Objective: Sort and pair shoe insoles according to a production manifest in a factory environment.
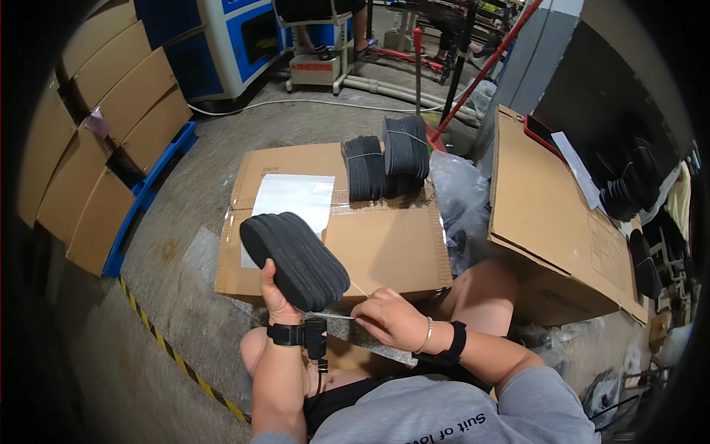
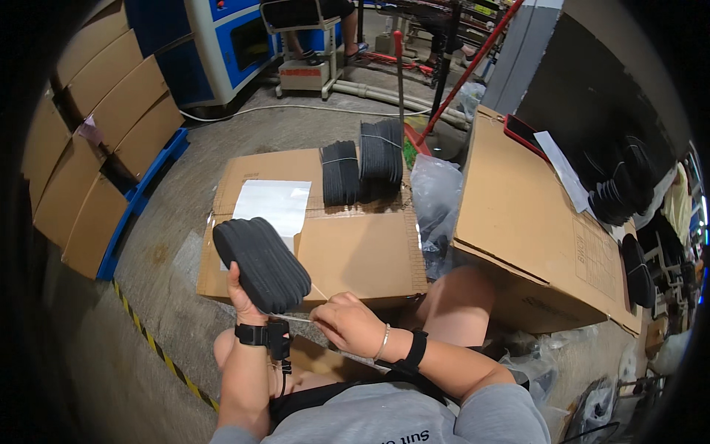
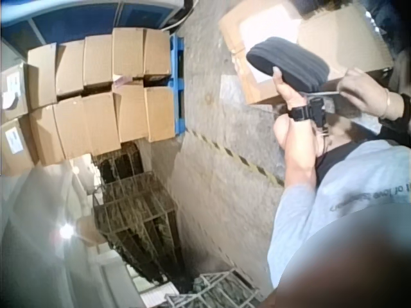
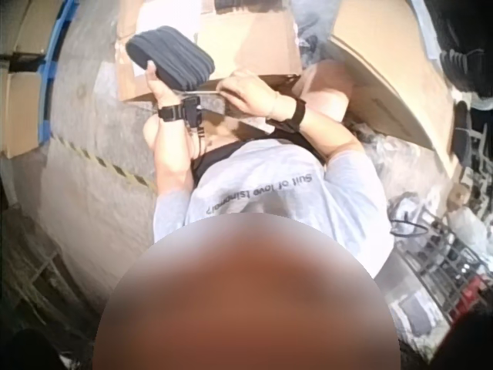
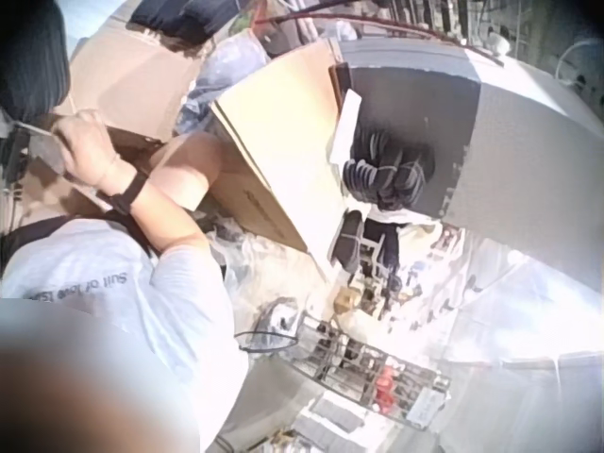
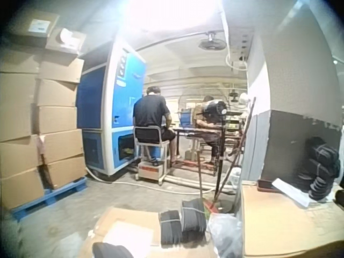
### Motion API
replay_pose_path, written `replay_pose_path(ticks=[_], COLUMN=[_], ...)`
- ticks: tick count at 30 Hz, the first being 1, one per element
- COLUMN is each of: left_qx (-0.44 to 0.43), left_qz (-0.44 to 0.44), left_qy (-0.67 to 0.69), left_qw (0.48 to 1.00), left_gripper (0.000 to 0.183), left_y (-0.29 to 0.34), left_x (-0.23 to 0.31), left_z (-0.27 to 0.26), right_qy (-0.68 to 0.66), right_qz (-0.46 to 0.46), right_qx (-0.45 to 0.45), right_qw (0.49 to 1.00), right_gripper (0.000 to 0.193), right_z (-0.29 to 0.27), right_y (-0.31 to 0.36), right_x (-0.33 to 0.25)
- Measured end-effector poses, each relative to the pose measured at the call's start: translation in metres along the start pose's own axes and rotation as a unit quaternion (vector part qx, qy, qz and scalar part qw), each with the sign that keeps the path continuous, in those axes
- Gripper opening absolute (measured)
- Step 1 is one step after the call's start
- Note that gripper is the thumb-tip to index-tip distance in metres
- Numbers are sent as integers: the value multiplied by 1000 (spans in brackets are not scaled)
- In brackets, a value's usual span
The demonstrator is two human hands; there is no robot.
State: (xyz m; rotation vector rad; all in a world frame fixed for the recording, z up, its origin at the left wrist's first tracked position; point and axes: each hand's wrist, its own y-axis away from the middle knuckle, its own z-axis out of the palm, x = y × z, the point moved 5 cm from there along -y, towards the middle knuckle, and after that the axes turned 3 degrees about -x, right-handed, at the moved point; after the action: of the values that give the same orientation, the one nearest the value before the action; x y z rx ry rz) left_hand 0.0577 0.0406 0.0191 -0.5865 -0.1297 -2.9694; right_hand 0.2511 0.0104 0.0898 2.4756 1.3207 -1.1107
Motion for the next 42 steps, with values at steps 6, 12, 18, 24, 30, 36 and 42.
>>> replay_pose_path(ticks=[6, 12, 18, 24, 30, 36, 42], left_qx=[-9, -4, -13, -11, -6, -13, -8], left_qz=[-57, -44, -46, 0, 28, -117, -194], left_qy=[12, 17, -28, 37, 9, 10, 19], left_qw=[998, 999, 998, 999, 1000, 993, 981], left_gripper=[65, 57, 60, 61, 67, 59, 54], left_y=[5, 0, 4, 0, 0, 13, 19], left_x=[-10, -10, -11, 7, 21, -19, -40], left_z=[-1, 4, -6, 0, -7, -2, -10], right_qy=[-98, -102, -85, -85, -47, -81, -91], right_qz=[-3, 8, -45, -24, 98, 218, 265], right_qx=[52, 75, 40, 27, 120, 231, 245], right_qw=[994, 992, 994, 996, 987, 945, 928], right_gripper=[8, 8, 9, 10, 13, 16, 15], right_z=[-3, -12, -4, -1, -10, -18, -33], right_y=[-5, -10, -12, -6, 3, -7, -30], right_x=[2, 3, -5, 6, 59, 181, 224])
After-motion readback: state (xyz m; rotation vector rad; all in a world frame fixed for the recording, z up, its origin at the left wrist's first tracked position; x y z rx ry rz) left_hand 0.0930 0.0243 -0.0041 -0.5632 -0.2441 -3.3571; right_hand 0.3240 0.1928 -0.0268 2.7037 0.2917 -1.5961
